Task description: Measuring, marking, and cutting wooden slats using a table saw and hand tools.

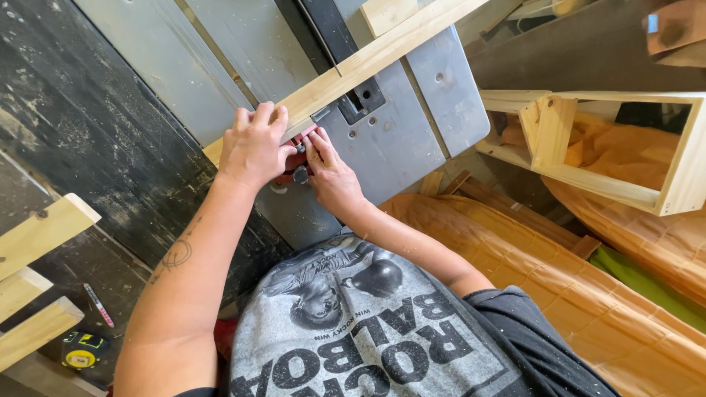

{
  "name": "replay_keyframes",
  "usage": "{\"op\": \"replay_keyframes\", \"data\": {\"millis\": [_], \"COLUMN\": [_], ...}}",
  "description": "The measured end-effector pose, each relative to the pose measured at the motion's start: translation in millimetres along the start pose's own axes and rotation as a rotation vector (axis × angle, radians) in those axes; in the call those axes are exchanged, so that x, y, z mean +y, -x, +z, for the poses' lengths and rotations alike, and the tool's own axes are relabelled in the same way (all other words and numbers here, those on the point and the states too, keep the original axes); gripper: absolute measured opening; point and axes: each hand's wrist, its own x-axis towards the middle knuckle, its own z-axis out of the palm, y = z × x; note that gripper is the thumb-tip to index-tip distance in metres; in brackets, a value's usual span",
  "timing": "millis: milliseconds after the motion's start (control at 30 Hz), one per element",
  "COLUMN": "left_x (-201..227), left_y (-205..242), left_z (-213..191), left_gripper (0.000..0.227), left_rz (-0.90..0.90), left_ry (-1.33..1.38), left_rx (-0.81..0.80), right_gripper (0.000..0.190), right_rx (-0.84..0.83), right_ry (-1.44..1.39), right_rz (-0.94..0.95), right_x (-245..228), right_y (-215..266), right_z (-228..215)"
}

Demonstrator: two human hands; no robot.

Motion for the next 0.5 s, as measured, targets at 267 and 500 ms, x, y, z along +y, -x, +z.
{"op": "replay_keyframes", "data": {"millis": [267,500], "left_x": [-6.7,1.0], "left_y": [-1.4,-9.5], "left_z": [4.4,-15.3], "left_gripper": [0.071,0.07], "left_rz": [0.004,-0.052], "left_ry": [0.013,0.061], "left_rx": [0.0,-0.097], "right_gripper": [0.03,0.079], "right_rx": [0.342,0.225], "right_ry": [-0.445,0.329], "right_rz": [-0.159,-0.334], "right_x": [82.1,218.2], "right_y": [-12.0,-108.7], "right_z": [0.2,-147.7]}}
